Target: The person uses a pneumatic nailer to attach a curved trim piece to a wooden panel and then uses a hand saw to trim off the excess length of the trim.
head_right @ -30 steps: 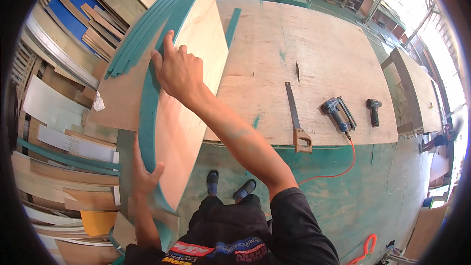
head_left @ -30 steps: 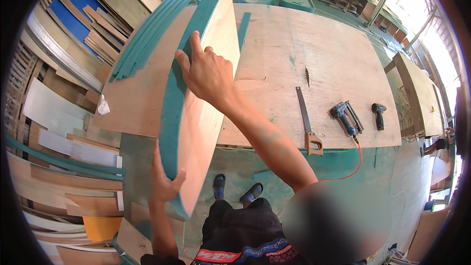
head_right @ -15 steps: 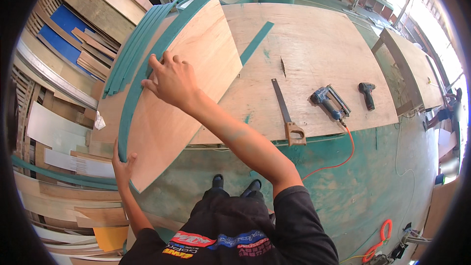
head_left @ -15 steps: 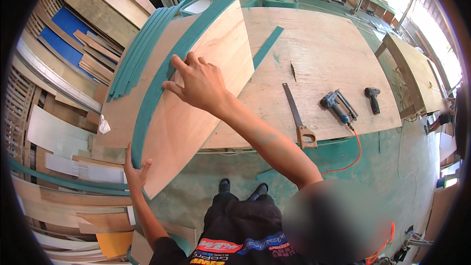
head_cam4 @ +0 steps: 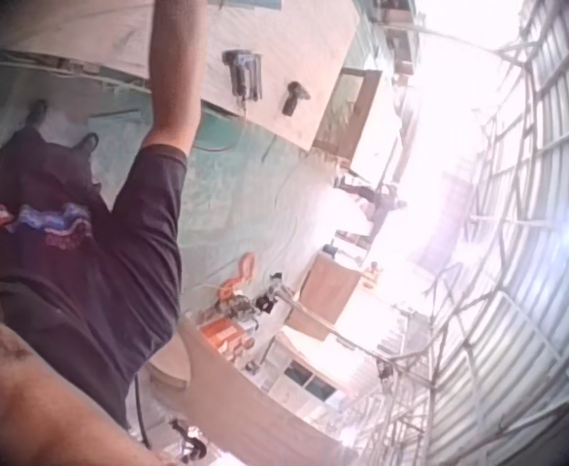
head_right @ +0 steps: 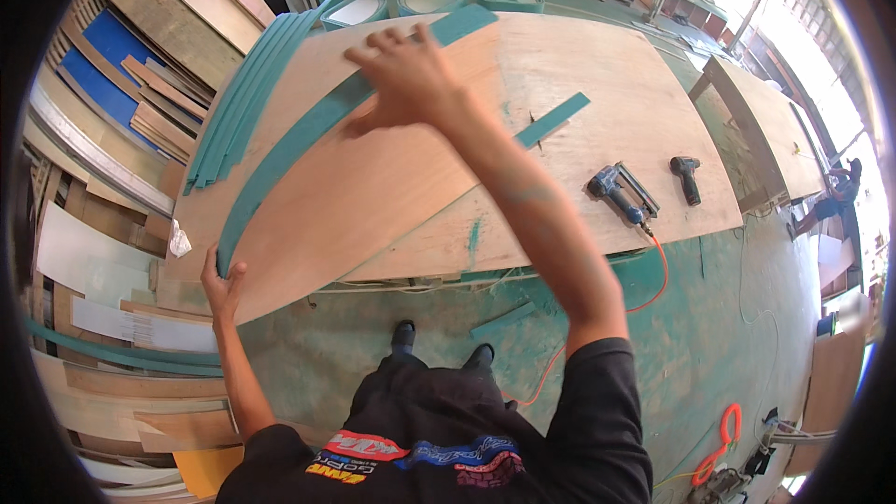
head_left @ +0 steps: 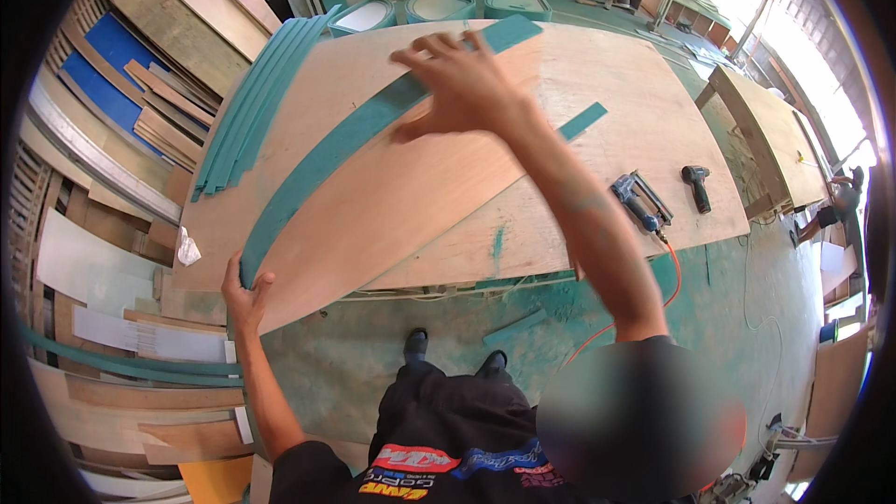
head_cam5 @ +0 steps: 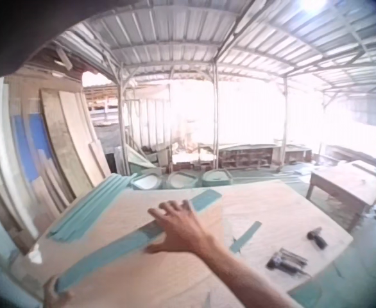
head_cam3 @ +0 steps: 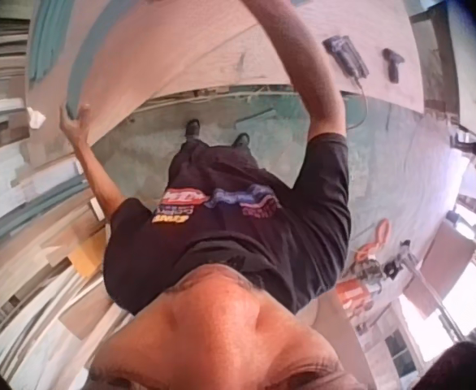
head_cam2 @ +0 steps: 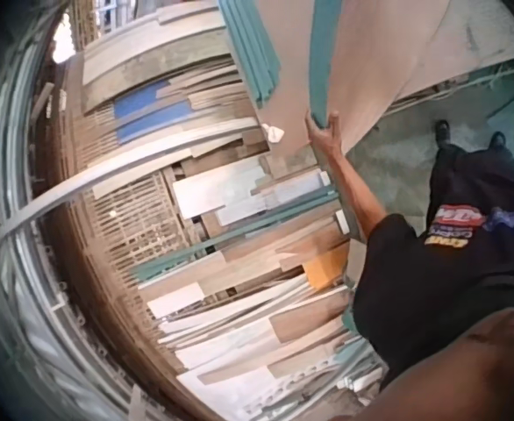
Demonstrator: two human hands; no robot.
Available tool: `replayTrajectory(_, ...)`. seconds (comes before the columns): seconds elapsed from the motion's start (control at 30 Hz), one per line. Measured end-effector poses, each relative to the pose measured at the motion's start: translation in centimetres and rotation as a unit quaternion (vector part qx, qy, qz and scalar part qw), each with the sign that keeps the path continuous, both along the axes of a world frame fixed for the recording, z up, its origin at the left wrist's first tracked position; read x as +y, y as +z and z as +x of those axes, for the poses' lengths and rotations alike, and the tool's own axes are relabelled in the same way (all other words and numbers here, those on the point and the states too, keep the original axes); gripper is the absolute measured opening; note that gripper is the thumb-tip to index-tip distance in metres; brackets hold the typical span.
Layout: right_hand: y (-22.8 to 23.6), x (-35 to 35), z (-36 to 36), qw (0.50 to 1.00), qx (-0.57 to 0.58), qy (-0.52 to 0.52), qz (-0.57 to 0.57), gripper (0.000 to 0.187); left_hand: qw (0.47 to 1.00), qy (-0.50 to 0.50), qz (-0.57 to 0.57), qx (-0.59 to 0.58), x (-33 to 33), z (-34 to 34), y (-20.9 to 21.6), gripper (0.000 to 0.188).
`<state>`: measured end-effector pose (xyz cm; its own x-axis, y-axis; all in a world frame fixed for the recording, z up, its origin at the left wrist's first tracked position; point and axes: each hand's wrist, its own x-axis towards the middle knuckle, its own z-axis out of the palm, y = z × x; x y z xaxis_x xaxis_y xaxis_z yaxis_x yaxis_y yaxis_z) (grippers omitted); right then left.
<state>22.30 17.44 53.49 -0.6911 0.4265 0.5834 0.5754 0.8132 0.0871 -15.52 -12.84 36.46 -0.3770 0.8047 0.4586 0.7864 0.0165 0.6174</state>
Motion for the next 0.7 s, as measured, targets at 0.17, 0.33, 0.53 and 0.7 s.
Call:
replayTrajectory(0.17,4.1,1.5,1.4,0.97,-0.153,-0.067,-0.177,0.088,0.995,-0.09,0.037,0.036,4.7,-2.4,0.7,0.082)
replayTrajectory(0.33,5.0,-0.2,-1.7,0.95,-0.143,-0.126,-0.249,0.077,0.986,-0.132,0.04,0.099,7.2,-8.6,1.2,0.078)
replayTrajectory(0.53,4.1,-3.8,-7.0,0.956,-0.117,-0.133,-0.232,0.081,0.984,-0.129,0.01,0.119,9.5,-17.7,1.9,0.078)
replayTrajectory(0.7,2.9,-6.3,-12.0,0.963,-0.085,-0.09,-0.239,0.084,0.983,-0.088,-0.018,0.158,9.5,-26.8,1.4,0.079)
